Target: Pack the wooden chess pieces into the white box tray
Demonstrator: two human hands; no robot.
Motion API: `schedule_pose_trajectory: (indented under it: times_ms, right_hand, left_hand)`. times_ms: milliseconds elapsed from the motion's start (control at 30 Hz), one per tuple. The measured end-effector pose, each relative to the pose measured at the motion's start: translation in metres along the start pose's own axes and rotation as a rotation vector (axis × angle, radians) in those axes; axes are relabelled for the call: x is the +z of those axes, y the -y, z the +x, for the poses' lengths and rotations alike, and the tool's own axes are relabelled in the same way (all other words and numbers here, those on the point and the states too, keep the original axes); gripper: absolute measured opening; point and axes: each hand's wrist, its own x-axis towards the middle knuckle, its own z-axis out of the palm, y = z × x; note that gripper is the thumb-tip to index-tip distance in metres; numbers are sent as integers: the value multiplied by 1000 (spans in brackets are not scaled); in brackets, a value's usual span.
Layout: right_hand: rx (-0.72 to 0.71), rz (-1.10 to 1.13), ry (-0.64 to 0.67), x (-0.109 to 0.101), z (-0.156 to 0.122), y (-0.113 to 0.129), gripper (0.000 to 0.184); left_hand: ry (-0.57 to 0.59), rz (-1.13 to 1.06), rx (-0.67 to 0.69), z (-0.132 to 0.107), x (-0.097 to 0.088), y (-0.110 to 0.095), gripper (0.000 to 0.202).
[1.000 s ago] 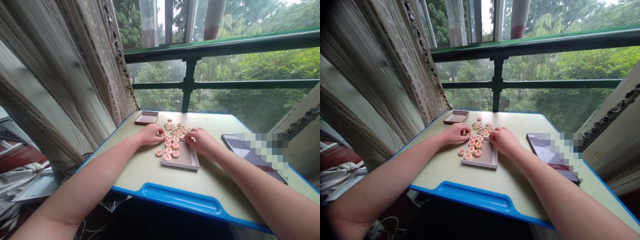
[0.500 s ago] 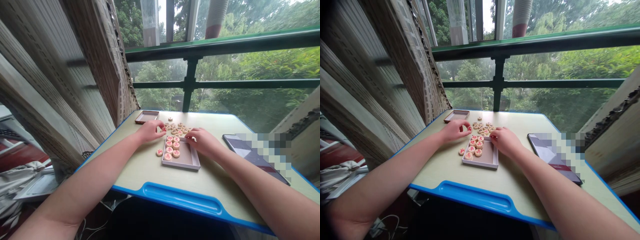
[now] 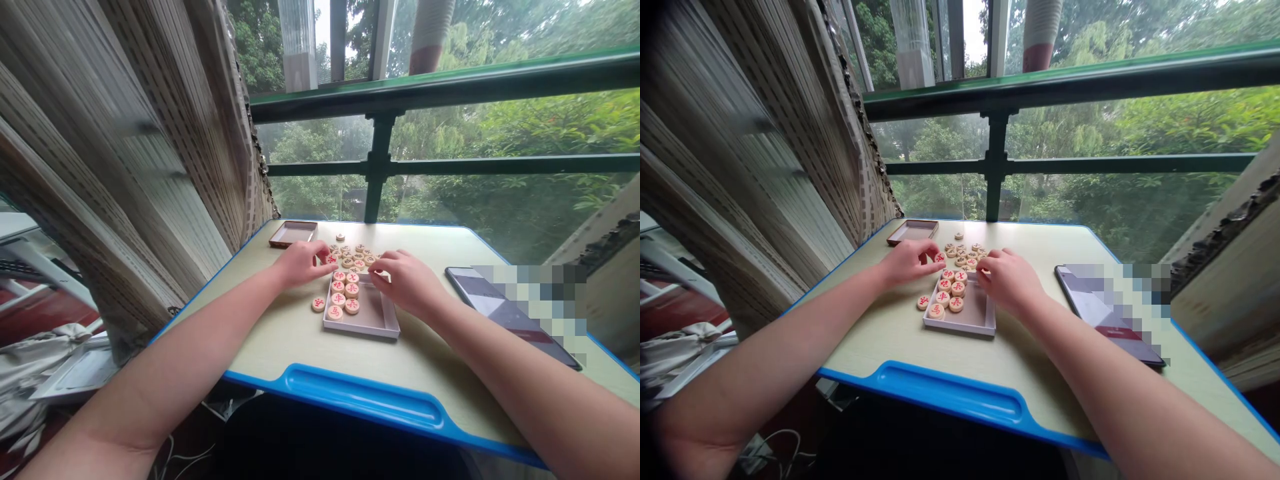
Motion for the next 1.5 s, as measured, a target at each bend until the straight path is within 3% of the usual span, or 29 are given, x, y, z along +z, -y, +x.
schedule_pose_trajectory:
  times_ms: [133, 300, 633, 867, 1167, 1500]
  right_hand:
    - [32, 164, -58, -7, -4, 18, 31]
    - [45, 301, 33, -10, -6, 31, 36]
    - [95, 390, -31, -10, -4, 26, 31]
    - [110, 455, -45, -9, -4, 26, 32]
    - [-27, 441, -188, -7, -5, 22, 21]
    - [-58, 414, -105, -3, -3, 18, 17]
  left_hand:
    - [-1, -59, 99, -6, 0, -18, 33]
    - [-19, -63, 223, -11, 5, -35, 29]
    - [-64, -155, 363, -11, 6, -32, 24]
    - [-79, -208, 287, -11, 8, -35, 17]
    - [-133, -167, 266, -11, 5, -35, 22]
    - [-34, -242, 178, -11, 2, -34, 23]
